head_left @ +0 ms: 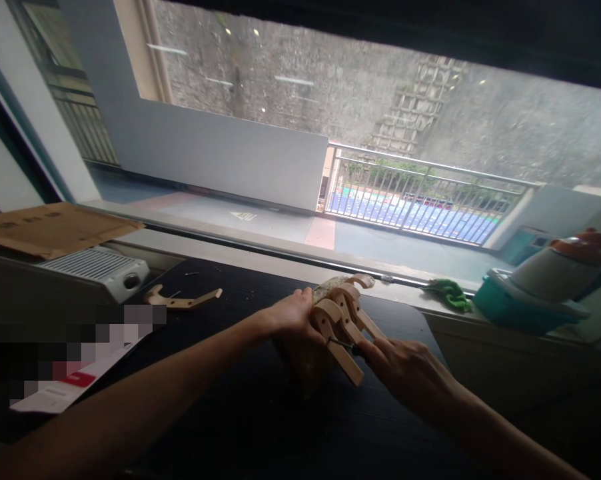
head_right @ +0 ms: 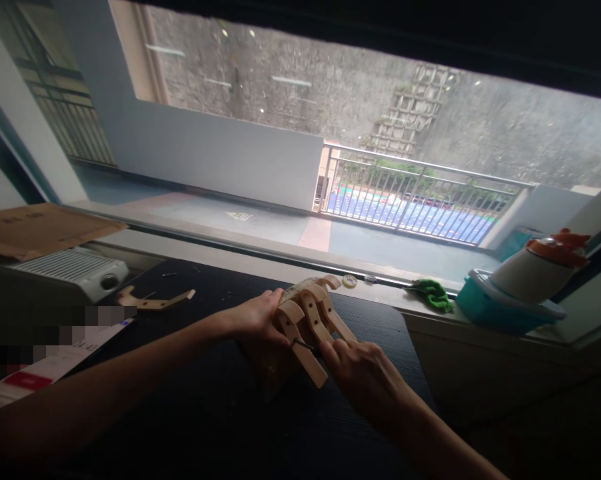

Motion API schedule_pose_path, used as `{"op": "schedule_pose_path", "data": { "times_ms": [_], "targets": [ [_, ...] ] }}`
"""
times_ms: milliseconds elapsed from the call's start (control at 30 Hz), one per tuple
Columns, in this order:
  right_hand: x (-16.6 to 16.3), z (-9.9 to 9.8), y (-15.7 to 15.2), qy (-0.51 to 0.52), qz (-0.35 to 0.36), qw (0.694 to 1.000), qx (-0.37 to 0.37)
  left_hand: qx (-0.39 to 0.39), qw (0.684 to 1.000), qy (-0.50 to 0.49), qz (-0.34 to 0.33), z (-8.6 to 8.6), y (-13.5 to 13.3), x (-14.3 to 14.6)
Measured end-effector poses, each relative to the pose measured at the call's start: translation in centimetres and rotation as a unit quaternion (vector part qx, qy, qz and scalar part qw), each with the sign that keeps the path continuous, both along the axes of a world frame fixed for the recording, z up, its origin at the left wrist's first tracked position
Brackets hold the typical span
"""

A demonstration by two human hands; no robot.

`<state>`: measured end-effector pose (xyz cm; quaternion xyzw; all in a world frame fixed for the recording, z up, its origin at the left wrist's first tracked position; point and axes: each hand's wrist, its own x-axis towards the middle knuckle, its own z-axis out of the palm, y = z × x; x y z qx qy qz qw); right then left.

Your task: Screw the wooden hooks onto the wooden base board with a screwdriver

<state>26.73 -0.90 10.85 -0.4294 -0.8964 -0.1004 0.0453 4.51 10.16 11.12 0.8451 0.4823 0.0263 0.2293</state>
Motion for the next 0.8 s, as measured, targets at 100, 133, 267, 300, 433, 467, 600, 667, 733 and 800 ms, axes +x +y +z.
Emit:
{"op": "schedule_pose_path", "data": {
  "times_ms": [100, 133, 267, 300, 433, 467, 600, 667, 733, 800],
  "targets": [
    [-0.4, -0.5, -0.2, 0.129, -0.110, 0.979, -0.109, 0.003, 1.000, 0.001, 0.003, 0.0, -0.1, 0.2],
    [-0.7, -0.6, -0.2, 0.186, -0.149, 0.959, -0.151, 0.004, 1.000, 0.002, 0.005, 0.0, -0.2, 0.2],
    [-1.3, -0.3, -0.3, 0.313, -0.234, 0.883, -0.259, 0.010, 1.000, 0.008, 0.017, 0.6, -0.9, 0.6],
    [-1.4, -0.1, -0.4, 0.310, -0.244, 0.883, -0.253, 0.010, 1.000, 0.009, 0.018, 0.7, -1.0, 0.7],
    [-1.4, 0.9, -1.2, 0.227, -0.228, 0.930, -0.176, 0.010, 1.000, 0.007, 0.019, 0.9, -1.2, 0.6],
    [-1.3, 1.1, -1.4, 0.192, -0.200, 0.949, -0.150, 0.011, 1.000, 0.005, 0.018, 0.9, -1.1, 0.5],
    [-0.5, 1.4, -1.3, 0.025, -0.066, 0.997, 0.001, 0.011, 1.000, 0.001, 0.012, 0.6, -0.8, 0.2],
    [0.0, 1.0, -0.8, -0.031, -0.012, 0.998, 0.051, 0.009, 1.000, 0.002, 0.009, 0.5, -0.7, 0.1],
    [0.4, 0.4, -0.4, -0.054, 0.018, 0.996, 0.069, 0.007, 1.000, 0.002, 0.006, 0.5, -0.7, 0.1],
    [0.4, -0.3, -0.3, -0.037, 0.004, 0.998, 0.052, 0.004, 1.000, 0.003, 0.008, 0.4, -0.7, 0.2]
  ]
}}
